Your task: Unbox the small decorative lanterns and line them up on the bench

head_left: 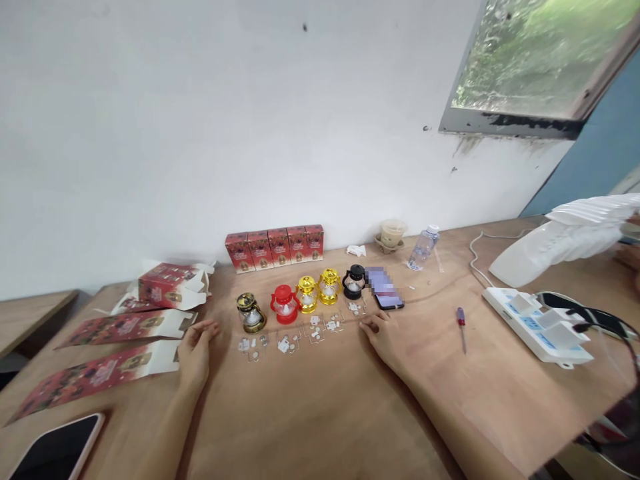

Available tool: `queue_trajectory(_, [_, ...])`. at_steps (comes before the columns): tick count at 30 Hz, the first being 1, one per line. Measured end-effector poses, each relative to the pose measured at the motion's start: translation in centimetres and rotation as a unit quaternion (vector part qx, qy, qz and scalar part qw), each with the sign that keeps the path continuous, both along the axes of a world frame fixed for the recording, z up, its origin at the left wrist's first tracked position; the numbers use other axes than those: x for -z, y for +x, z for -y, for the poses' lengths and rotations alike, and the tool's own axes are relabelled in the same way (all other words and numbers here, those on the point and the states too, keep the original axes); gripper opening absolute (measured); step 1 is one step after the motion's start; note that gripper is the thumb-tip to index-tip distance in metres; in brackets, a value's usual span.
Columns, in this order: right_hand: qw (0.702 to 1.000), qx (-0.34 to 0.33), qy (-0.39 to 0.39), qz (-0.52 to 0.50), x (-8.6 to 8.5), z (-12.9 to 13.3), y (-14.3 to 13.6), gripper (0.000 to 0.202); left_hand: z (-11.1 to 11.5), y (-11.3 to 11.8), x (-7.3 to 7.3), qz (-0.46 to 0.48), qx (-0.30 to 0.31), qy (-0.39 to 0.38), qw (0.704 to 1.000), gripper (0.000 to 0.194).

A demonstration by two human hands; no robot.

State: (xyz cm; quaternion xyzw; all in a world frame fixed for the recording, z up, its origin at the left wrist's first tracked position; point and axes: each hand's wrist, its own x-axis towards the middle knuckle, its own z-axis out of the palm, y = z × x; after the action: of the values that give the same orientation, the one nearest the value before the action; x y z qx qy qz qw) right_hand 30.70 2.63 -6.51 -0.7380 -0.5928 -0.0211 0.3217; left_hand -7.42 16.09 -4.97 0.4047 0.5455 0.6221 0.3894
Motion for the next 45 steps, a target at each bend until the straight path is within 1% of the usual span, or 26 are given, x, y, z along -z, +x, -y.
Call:
queue_trajectory(3, [0.999,-0.015,-0.016,0.028,-0.2,-0.2,0.0,0.017,0.1,-0.1,-0.1,-0.008,0.001,-0.002,1.0,0.036])
queue_trajectory(5, [0.995,-0.01,-0.036,0.091,-0.5,-0.2,-0.2,0.013,0.1,-0.1,-0.2,-0.012,0.003,-0.005,1.0,0.036])
queue_trajectory(8, [0.978,0.004,-0.063,0.197,-0.7,-0.4,-0.6,0.01,0.2,-0.2,-0.2,-0.015,0.004,-0.008,1.0,0.037])
queue_trajectory(11, [0.963,0.006,-0.077,0.26,-0.7,-0.5,-1.0,0.012,0.2,-0.2,0.0,-0.024,0.004,-0.003,1.0,0.038])
queue_trajectory(14, [0.949,-0.001,-0.063,0.308,-0.2,-0.6,-1.2,0.019,0.3,-0.3,0.4,-0.045,0.002,0.007,0.999,0.037])
queue_trajectory(16, [0.943,-0.008,-0.033,0.33,0.2,-0.6,-1.3,0.022,0.4,-0.3,0.5,-0.062,0.001,0.014,0.998,0.036])
queue_trajectory(18, [0.94,-0.019,0.001,0.342,0.5,-0.5,-1.2,0.022,0.6,-0.3,0.5,-0.083,0.001,0.024,0.996,0.036])
queue_trajectory(20, [0.935,-0.044,0.024,0.352,0.7,-0.3,-1.2,0.024,0.9,-0.2,0.3,-0.111,0.002,0.035,0.993,0.037])
queue_trajectory(23, [0.928,-0.097,0.039,0.358,0.5,-0.1,-1.2,0.029,1.6,0.1,-0.2,-0.166,0.006,0.049,0.985,0.034])
queue_trajectory(25, [0.925,-0.12,0.048,0.357,0.3,-0.1,-1.1,0.029,2.0,0.2,-0.6,-0.201,0.011,0.056,0.978,0.03])
queue_trajectory(28, [0.914,-0.14,0.046,0.377,0.0,-0.6,-0.7,0.029,2.5,0.2,-0.7,-0.242,0.005,0.066,0.968,0.028])
queue_trajectory(32, [0.899,-0.164,0.034,0.405,-0.6,-1.5,0.0,0.03,2.9,-0.1,-0.6,-0.282,-0.014,0.078,0.956,0.028])
queue_trajectory(35, [0.895,-0.186,0.015,0.405,-1.1,-1.8,0.1,0.029,3.0,-0.3,-0.6,-0.309,-0.02,0.093,0.946,0.023])
queue_trajectory(37, [0.895,-0.193,0.008,0.402,-1.3,-1.8,0.0,0.027,3.0,-0.3,-0.7,-0.322,-0.023,0.107,0.94,0.02])
queue_trajectory(40, [0.898,-0.19,0.021,0.396,-1.4,-1.9,0.2,0.023,3.1,-0.3,-0.8,-0.33,-0.035,0.123,0.935,0.017])
queue_trajectory(42, [0.902,-0.185,0.044,0.387,-1.4,-2.2,0.4,0.021,3.1,-0.3,-0.8,-0.332,-0.046,0.132,0.933,0.016])
queue_trajectory(45, [0.908,-0.158,0.088,0.378,-1.5,-3.0,0.8,0.021,3.3,0.0,-0.7,-0.336,-0.063,0.148,0.928,0.014])
